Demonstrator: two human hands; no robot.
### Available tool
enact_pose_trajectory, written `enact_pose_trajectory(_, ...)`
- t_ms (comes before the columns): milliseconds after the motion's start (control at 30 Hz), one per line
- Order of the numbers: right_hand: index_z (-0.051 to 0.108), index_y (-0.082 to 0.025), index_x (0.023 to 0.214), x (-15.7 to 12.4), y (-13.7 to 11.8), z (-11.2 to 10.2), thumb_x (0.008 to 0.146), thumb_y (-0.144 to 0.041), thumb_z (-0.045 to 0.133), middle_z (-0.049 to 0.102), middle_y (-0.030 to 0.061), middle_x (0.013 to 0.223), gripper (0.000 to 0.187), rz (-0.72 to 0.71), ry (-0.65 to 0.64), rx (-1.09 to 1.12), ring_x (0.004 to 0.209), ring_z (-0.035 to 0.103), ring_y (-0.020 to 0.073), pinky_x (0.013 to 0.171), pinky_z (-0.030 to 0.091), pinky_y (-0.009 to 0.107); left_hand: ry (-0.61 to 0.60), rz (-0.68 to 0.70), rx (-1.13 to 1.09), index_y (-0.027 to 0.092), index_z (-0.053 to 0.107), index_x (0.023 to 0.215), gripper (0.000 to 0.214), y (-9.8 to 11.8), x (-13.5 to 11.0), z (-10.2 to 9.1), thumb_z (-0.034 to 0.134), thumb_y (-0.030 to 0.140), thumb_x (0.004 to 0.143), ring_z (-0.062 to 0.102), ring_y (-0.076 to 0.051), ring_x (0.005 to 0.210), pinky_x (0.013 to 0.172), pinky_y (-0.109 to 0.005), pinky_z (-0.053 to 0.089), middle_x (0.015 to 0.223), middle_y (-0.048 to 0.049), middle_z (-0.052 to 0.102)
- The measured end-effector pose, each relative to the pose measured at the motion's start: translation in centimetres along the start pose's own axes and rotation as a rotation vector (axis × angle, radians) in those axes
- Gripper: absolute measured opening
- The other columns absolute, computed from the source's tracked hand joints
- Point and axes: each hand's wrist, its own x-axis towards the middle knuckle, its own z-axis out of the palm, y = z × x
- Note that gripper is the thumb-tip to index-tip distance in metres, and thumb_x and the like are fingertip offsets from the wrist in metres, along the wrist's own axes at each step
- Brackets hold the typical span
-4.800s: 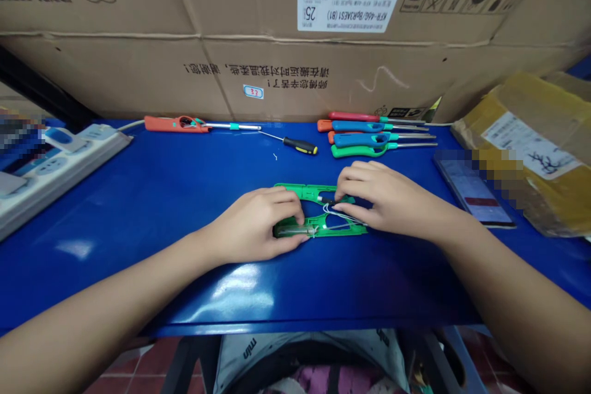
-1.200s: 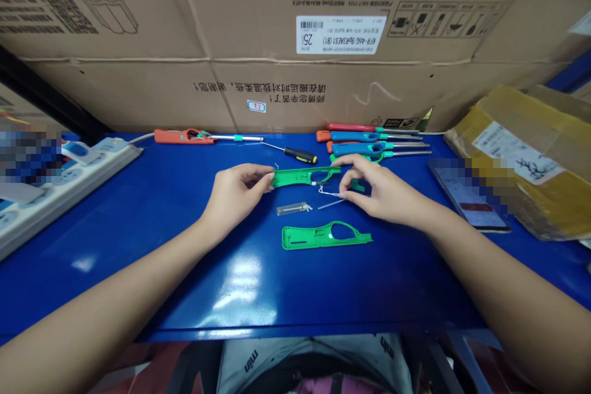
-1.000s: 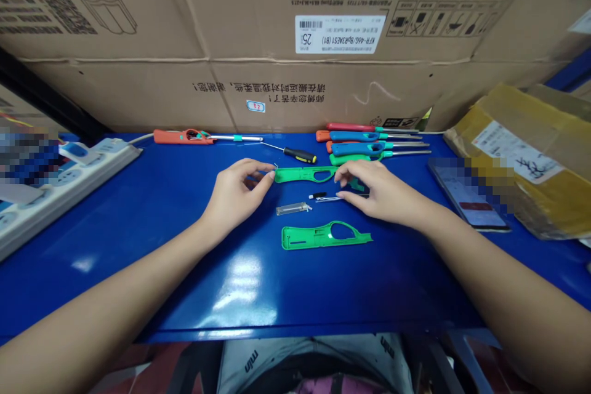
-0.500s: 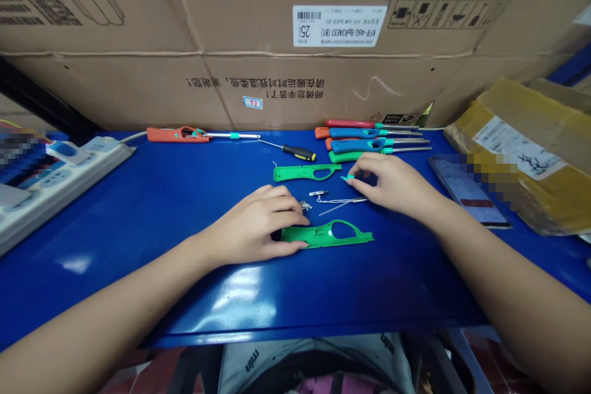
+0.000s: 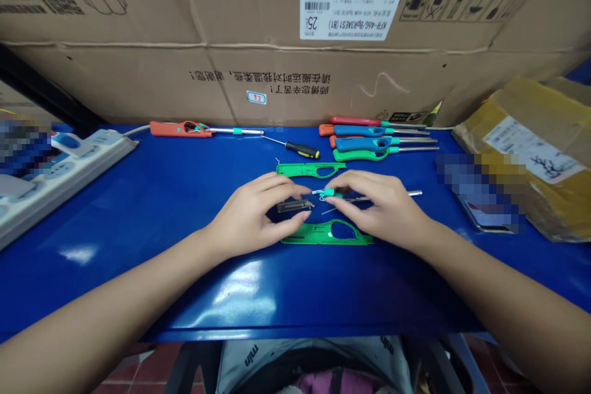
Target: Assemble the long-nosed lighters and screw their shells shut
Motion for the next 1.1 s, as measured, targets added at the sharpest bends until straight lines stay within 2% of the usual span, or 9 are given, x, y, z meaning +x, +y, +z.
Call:
enact_pose_trajectory(133, 0.055, -0.026, 0.105, -0.2, -1.8, 1.1, 0.089, -0.025, 0.070, 0.073, -0.0015, 0.087, 0.022, 0.242, -0.057, 0.384, 0.079, 0.073, 0.0159, 0.074, 0.058, 0.029, 0.079, 0.027, -0.015, 0.022, 0.061, 0.133, 0.049, 0.8, -0.2, 0.3, 0.075, 0.037, 0.088, 0.067, -0.021, 0.105, 0.091, -0.032, 0.056, 0.117, -0.0088, 0.070)
enact_pose_trajectory(267, 0.040, -0.028, 0.100, -0.1, -3.0, 1.8, 0.086, -0.024, 0.071, 0.070, -0.0065, 0.076, 0.034, 0.425, -0.083, 0.727, 0.073, 0.073, 0.0153, 0.069, 0.056, 0.028, 0.118, 0.112, 0.013, 0.025, 0.062, 0.133, 0.043, 1.2, -0.2, 0.3, 0.071, 0.034, 0.092, 0.070, -0.019, 0.098, 0.087, -0.031, 0.058, 0.110, -0.0068, 0.072)
enact_pose_trajectory(400, 0.041, -0.027, 0.099, 0.0, -3.1, 1.9, 0.085, -0.026, 0.071, 0.069, -0.0055, 0.076, 0.033, 0.452, -0.086, 0.790, 0.073, 0.071, 0.0146, 0.068, 0.054, 0.028, 0.110, 0.148, 0.007, 0.024, 0.069, 0.121, 0.029, 1.3, -0.1, 0.5, 0.071, 0.030, 0.092, 0.070, -0.017, 0.088, 0.081, -0.032, 0.058, 0.101, -0.0061, 0.075)
enact_pose_trajectory(600, 0.050, -0.025, 0.111, 0.2, -2.5, 1.4, 0.087, -0.024, 0.068, 0.070, -0.0012, 0.087, 0.030, 0.460, -0.124, 0.794, 0.080, 0.070, 0.0143, 0.074, 0.055, 0.029, 0.166, 0.095, -0.090, 0.021, 0.071, 0.115, 0.024, 1.1, 0.0, 0.6, 0.072, 0.021, 0.091, 0.069, -0.017, 0.091, 0.085, -0.031, 0.058, 0.099, -0.0061, 0.075)
enact_pose_trajectory(767, 0.066, -0.020, 0.101, 0.6, -1.8, 0.0, 0.089, -0.034, 0.062, 0.072, 0.0028, 0.080, 0.019, 0.523, -0.185, 0.622, 0.069, 0.068, 0.0166, 0.064, 0.055, 0.030, 0.215, -0.089, -0.159, 0.022, 0.075, 0.108, 0.022, 1.4, 0.0, 0.6, 0.076, 0.027, 0.087, 0.069, -0.018, 0.085, 0.080, -0.031, 0.059, 0.096, -0.0051, 0.077)
enact_pose_trajectory(833, 0.070, -0.020, 0.098, 0.6, -1.1, -0.8, 0.091, -0.036, 0.058, 0.073, 0.0046, 0.080, 0.021, 0.488, -0.163, 0.385, 0.069, 0.067, 0.0188, 0.062, 0.054, 0.032, 0.204, -0.159, -0.192, 0.021, 0.076, 0.107, 0.023, 1.6, -0.1, 0.7, 0.078, 0.028, 0.086, 0.069, -0.016, 0.080, 0.077, -0.030, 0.058, 0.093, -0.0044, 0.077)
enact_pose_trajectory(900, 0.072, -0.020, 0.095, 0.4, 0.1, -1.4, 0.091, -0.034, 0.057, 0.073, 0.0068, 0.086, 0.021, 0.374, -0.113, 0.011, 0.077, 0.067, 0.0229, 0.068, 0.053, 0.037, 0.162, -0.199, -0.217, 0.021, 0.077, 0.107, 0.023, 1.7, -0.2, 0.8, 0.078, 0.029, 0.085, 0.069, -0.016, 0.078, 0.075, -0.029, 0.058, 0.091, -0.0037, 0.077)
enact_pose_trajectory(1000, 0.071, -0.019, 0.092, 0.1, 2.0, -2.4, 0.088, -0.032, 0.059, 0.071, 0.0122, 0.098, 0.018, 0.245, -0.212, -0.366, 0.098, 0.065, 0.0317, 0.083, 0.051, 0.046, 0.087, -0.158, -0.237, 0.019, 0.076, 0.109, 0.025, 1.8, -0.3, 0.9, 0.078, 0.028, 0.086, 0.068, -0.016, 0.079, 0.073, -0.028, 0.057, 0.090, -0.0048, 0.077)
enact_pose_trajectory(1100, 0.069, -0.020, 0.095, -0.2, 3.3, -3.3, 0.088, -0.040, 0.063, 0.068, 0.0105, 0.100, 0.021, 0.218, -0.395, -0.334, 0.097, 0.063, 0.0291, 0.084, 0.051, 0.043, 0.000, -0.011, -0.239, 0.015, 0.073, 0.112, 0.026, 1.6, -0.4, 1.0, 0.075, 0.027, 0.089, 0.067, -0.016, 0.083, 0.076, -0.029, 0.057, 0.096, -0.0067, 0.077)
